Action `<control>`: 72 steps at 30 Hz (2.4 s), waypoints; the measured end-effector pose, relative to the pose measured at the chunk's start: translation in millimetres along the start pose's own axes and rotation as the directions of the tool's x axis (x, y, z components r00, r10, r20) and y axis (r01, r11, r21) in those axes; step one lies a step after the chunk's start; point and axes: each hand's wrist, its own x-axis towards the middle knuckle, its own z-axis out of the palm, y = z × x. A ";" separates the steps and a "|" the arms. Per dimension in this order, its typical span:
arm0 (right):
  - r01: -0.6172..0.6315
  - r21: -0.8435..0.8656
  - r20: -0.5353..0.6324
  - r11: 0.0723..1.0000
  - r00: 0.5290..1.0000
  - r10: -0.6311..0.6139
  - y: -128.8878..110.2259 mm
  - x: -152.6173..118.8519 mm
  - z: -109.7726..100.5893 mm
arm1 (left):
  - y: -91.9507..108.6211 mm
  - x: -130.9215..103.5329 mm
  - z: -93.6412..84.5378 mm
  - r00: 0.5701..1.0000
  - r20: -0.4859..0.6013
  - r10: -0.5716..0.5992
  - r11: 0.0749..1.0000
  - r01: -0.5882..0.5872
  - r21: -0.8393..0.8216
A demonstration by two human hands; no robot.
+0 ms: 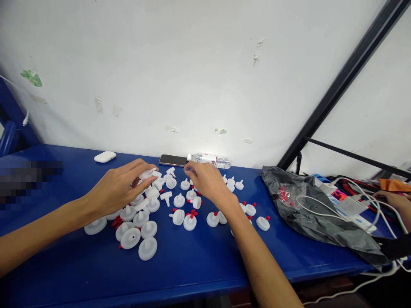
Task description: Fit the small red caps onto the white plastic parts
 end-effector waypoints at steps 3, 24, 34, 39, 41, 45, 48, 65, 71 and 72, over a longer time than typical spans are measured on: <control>-0.025 0.045 0.065 0.999 0.998 0.022 3.6 -2.4 -16.1 | -1.3 1.5 -1.0 1.000 -0.011 0.015 1.000 -0.015 0.020; -0.110 0.206 0.613 0.972 0.789 -0.041 2.4 -17.6 -31.9 | -2.6 1.2 -2.0 1.000 0.013 0.024 0.999 -0.024 0.042; -0.047 0.208 0.555 0.977 0.828 -0.078 4.0 -15.9 -21.6 | -2.8 0.0 -1.9 0.998 0.000 0.068 0.996 -0.067 0.050; -0.014 0.277 0.402 0.961 0.910 -0.103 -0.3 -12.6 -23.5 | -5.8 -0.9 0.4 0.992 -0.035 0.123 0.991 -0.121 0.055; 0.003 0.314 0.334 0.949 0.936 -0.114 -5.8 -11.7 -23.1 | -6.1 -0.3 1.2 0.985 -0.061 0.161 0.986 -0.157 0.064; 0.086 0.436 0.193 0.896 0.963 -0.187 -18.5 -11.9 -18.2 | -4.6 -0.1 0.4 0.977 -0.054 0.207 0.975 -0.202 0.092; 0.125 0.467 0.160 0.876 0.962 -0.222 -24.4 -12.4 -11.7 | -2.6 -1.0 -0.9 0.972 -0.015 0.236 0.966 -0.233 0.111; 0.158 0.526 0.161 0.836 0.946 -0.280 -33.2 -14.0 2.0 | 1.3 -1.0 1.3 0.958 0.066 0.279 0.954 -0.285 0.091; 0.176 0.554 0.128 0.814 0.948 -0.292 -33.6 -14.6 1.8 | 0.6 -2.6 1.2 0.967 0.065 0.248 0.961 -0.254 0.112; 0.179 0.561 0.123 0.808 0.947 -0.296 -33.4 -14.6 1.7 | 0.5 -2.6 1.2 0.968 0.067 0.242 0.962 -0.249 0.116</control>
